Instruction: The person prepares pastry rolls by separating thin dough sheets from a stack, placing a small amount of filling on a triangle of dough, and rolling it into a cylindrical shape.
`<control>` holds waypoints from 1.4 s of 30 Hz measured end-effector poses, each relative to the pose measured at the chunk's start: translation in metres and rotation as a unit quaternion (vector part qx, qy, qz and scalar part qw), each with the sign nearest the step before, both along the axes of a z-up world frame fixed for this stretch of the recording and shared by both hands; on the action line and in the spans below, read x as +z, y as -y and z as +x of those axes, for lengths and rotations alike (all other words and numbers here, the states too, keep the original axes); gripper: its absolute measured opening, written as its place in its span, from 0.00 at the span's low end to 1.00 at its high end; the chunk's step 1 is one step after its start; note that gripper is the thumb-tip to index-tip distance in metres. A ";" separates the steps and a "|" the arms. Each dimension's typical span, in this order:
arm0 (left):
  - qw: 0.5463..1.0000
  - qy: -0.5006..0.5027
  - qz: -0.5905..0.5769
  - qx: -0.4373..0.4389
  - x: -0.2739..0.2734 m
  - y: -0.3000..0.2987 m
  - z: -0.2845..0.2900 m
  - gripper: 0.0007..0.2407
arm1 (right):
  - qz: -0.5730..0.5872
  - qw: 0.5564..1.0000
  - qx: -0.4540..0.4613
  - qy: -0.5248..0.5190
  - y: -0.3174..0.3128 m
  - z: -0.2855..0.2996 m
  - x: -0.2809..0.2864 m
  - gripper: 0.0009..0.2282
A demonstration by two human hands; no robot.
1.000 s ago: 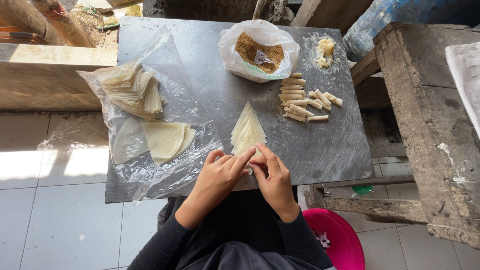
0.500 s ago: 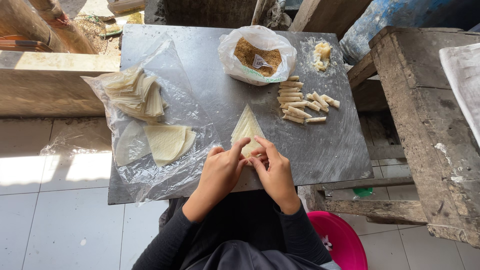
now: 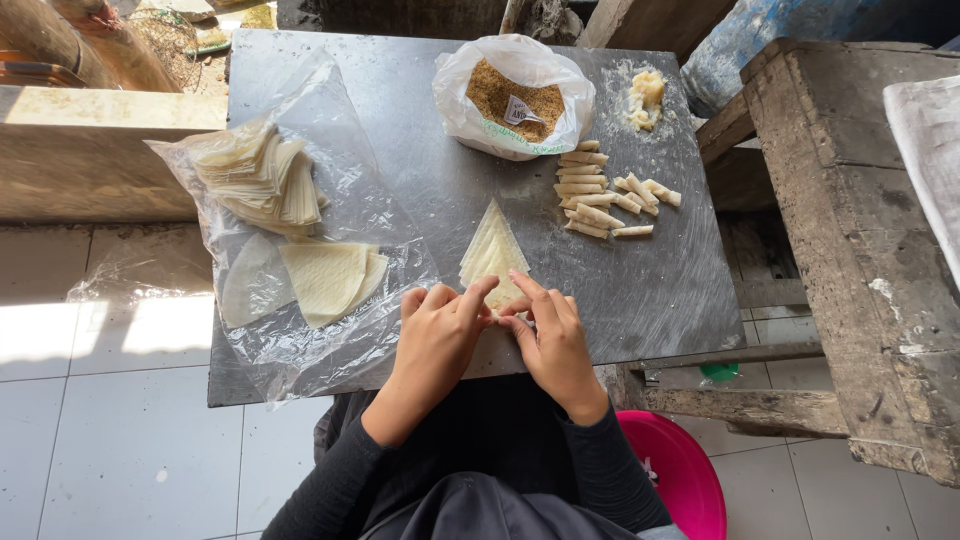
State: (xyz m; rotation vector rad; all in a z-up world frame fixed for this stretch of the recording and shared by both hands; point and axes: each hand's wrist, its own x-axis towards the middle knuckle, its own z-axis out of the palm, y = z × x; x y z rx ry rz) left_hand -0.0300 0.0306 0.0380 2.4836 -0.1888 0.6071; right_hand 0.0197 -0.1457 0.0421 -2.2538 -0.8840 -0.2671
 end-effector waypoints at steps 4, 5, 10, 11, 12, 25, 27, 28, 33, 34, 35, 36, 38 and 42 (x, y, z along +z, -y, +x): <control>0.998 -0.048 -0.028 0.037 0.007 0.006 0.005 0.19 | 0.014 0.995 -0.052 -0.079 -0.008 0.001 0.005 0.23; 0.994 -0.081 -0.048 0.049 0.008 0.005 0.009 0.20 | 0.024 0.993 -0.059 -0.096 -0.009 0.003 0.007 0.24; 0.993 -0.047 -0.079 0.074 0.003 0.008 0.016 0.19 | 0.036 0.992 -0.037 -0.113 -0.009 0.010 0.006 0.24; 0.996 -0.032 -0.060 0.066 0.001 0.009 0.015 0.18 | 0.025 0.996 -0.023 -0.076 -0.007 0.011 0.006 0.23; 0.997 -0.021 -0.040 0.057 -0.001 0.009 0.011 0.17 | 0.014 0.999 -0.011 -0.042 -0.005 0.009 0.005 0.22; 0.982 -0.097 -0.105 0.119 0.010 0.017 0.008 0.14 | 0.030 0.983 -0.107 -0.144 -0.013 0.013 0.011 0.24; 0.971 -0.125 -0.155 0.128 0.012 0.013 0.017 0.18 | 0.034 0.990 -0.082 -0.108 -0.013 0.016 0.012 0.24; 0.976 -0.112 -0.140 0.120 0.013 0.013 0.019 0.17 | 0.038 0.993 -0.070 -0.088 -0.014 0.019 0.011 0.24; 0.997 -0.016 -0.028 0.064 0.004 0.011 0.014 0.14 | -0.008 1.000 -0.016 0.008 -0.004 0.015 0.006 0.22; 0.998 -0.012 -0.016 0.053 0.003 0.007 0.014 0.15 | -0.011 1.000 0.004 0.019 -0.002 0.015 0.008 0.22; 0.999 -0.007 -0.003 0.043 0.003 0.004 0.011 0.16 | -0.008 1.000 0.007 0.022 -0.001 0.017 0.009 0.22; 0.999 -0.004 0.008 0.033 0.003 0.003 0.009 0.17 | -0.007 1.000 0.010 0.023 0.001 0.018 0.011 0.22; 0.999 -0.010 0.009 0.044 0.003 0.004 0.012 0.15 | -0.008 1.000 0.003 0.017 0.000 0.018 0.011 0.22; 0.994 -0.051 -0.049 0.081 0.008 0.010 0.017 0.15 | 0.011 0.994 -0.065 -0.089 -0.010 0.020 0.011 0.22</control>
